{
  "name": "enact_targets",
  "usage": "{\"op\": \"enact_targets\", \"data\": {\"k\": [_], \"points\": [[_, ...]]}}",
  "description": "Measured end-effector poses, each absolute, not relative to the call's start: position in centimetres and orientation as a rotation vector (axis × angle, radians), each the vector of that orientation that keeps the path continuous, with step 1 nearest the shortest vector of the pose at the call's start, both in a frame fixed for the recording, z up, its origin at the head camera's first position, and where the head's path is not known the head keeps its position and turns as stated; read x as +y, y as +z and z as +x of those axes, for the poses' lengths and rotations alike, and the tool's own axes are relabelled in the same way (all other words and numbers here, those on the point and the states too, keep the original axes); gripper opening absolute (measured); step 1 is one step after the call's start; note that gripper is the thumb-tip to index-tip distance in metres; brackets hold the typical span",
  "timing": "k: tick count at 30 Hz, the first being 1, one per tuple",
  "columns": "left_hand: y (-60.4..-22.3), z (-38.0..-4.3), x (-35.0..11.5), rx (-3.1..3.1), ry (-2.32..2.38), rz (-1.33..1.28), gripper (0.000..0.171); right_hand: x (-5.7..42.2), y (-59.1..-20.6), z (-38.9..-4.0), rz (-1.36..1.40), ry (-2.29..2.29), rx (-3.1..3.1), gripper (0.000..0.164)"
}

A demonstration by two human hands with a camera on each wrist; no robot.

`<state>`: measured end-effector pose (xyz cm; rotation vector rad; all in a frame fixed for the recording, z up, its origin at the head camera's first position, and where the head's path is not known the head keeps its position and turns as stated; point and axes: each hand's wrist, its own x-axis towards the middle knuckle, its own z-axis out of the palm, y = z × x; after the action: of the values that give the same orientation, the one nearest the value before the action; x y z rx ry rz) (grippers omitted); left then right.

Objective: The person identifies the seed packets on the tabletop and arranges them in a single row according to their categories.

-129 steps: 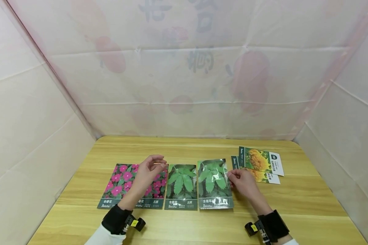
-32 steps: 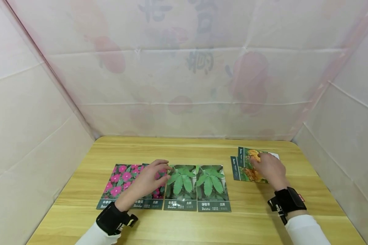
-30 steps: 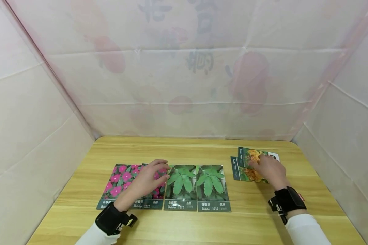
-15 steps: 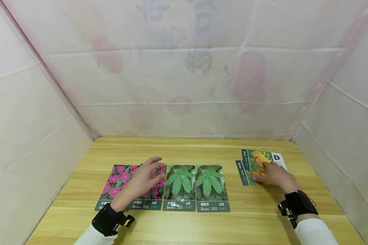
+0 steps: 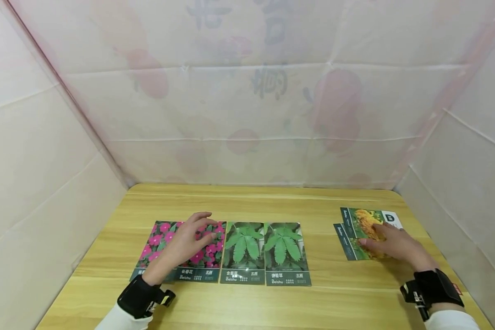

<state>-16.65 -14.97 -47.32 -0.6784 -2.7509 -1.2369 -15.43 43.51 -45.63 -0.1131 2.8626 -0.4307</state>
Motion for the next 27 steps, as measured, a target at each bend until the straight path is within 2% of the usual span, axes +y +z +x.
{"op": "enact_targets", "data": {"k": [3,10,18,27], "points": [[-47.6,-16.6,-15.4,-2.763,-1.236,-0.658,0.033,44.2,-45.0,-15.4,-0.042,-0.466,2.893,0.089],[-47.7,-16.6,-15.9,-2.745,-1.275,-0.620,0.032,46.3,-44.4,-15.8,0.206,-0.414,2.882,0.105],[-47.9,-16.5,-16.0,-2.726,-1.221,-0.599,0.031,46.4,-44.9,-15.9,0.268,-0.392,2.844,0.075],[-48.0,-16.5,-16.3,-2.716,-1.211,-0.581,0.031,45.9,-45.8,-15.7,0.312,-0.346,2.931,0.073]]}}
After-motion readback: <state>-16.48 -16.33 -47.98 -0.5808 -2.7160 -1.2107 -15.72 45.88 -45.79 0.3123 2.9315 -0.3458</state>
